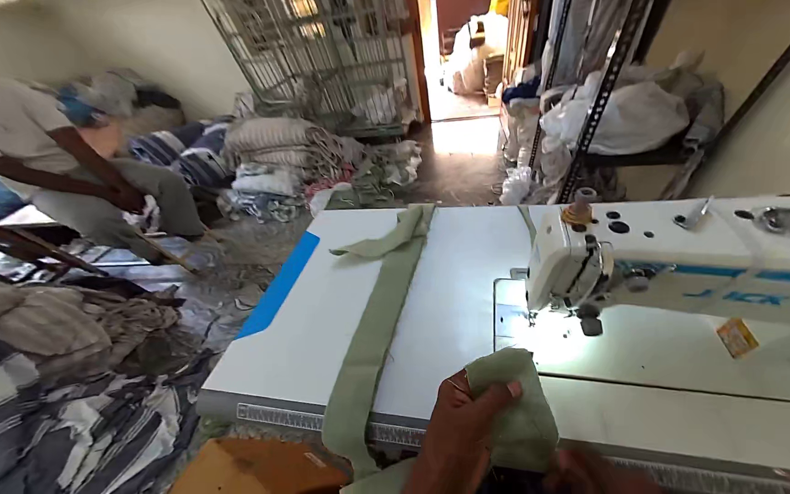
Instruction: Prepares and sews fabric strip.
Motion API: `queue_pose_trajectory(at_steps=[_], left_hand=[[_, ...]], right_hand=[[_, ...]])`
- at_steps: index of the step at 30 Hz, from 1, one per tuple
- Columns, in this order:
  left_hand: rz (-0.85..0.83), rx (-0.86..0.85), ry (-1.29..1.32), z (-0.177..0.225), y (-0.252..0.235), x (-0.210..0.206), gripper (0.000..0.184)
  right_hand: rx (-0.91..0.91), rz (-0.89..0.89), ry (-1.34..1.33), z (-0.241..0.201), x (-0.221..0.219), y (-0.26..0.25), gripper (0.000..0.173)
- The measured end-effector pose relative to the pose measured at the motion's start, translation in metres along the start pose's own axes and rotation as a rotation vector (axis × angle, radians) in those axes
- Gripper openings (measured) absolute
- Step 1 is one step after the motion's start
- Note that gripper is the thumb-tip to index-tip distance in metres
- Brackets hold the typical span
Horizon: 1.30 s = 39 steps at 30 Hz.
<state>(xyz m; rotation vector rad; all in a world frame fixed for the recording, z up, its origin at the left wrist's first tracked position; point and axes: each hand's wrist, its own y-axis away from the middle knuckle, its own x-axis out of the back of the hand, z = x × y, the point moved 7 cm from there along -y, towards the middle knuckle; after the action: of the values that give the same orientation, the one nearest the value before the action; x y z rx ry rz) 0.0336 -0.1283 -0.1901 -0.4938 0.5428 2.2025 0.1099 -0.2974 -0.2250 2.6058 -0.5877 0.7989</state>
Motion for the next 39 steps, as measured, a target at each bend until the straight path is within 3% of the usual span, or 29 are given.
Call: queue_pose_trajectory(at_steps=[3,6,8,11,16,19,21,24,27,31,36,37,39], left_hand=[[-0.061,0.013,-0.052,-0.009,0.006,-0.01,0.019],[-0.166,-0.076,-0.231,-0.005,0.007,-0.017,0.031],[-0.144,-0.202,-0.49,0.007,0.009,-0.014,0.033],[-0.052,-0.312,-0.717,0.023,0.013,-0.004,0.018],[-0.202,-0.233,-0.367,0.038,0.022,-0.012,0.02],[-0.33,-0.356,-0.296,0.054,0.031,-0.025,0.022],[-0.346,-0.463,-0.354,0.064,0.038,-0.031,0.022],[-0.158,-0.612,-0.613,0.078,0.043,-0.033,0.017],[0.05,-0.602,-0.739,0.08,0.042,-0.027,0.022],[0.155,-0.496,-0.576,0.069,0.035,-0.017,0.012],[-0.069,-0.228,0.153,0.038,0.024,-0.023,0.012],[-0.044,-0.193,0.249,0.033,0.024,-0.025,0.011],[0.016,-0.215,0.273,0.028,0.024,-0.033,0.008]], right_hand=[[0.178,0.294,-0.245,-0.032,0.043,-0.022,0.046],[0.184,0.358,-0.313,-0.041,0.053,-0.049,0.033],[0.147,0.34,-0.297,-0.042,0.054,-0.052,0.023],[0.14,0.336,-0.205,-0.043,0.06,-0.046,0.025],[0.402,0.327,-0.301,-0.063,0.083,-0.034,0.019],[0.592,0.282,-0.441,-0.081,0.093,-0.03,0.016],[0.612,0.315,-0.484,-0.086,0.094,-0.03,0.018],[0.517,0.414,-0.51,-0.088,0.089,-0.032,0.024],[0.375,0.482,-0.525,-0.084,0.084,-0.034,0.034],[0.319,0.543,-0.56,-0.077,0.077,-0.037,0.018],[0.31,0.369,-0.791,-0.076,0.07,-0.043,0.015],[0.31,0.419,-0.746,-0.077,0.071,-0.044,0.014],[0.383,0.695,-0.416,-0.082,0.077,-0.039,0.012]])
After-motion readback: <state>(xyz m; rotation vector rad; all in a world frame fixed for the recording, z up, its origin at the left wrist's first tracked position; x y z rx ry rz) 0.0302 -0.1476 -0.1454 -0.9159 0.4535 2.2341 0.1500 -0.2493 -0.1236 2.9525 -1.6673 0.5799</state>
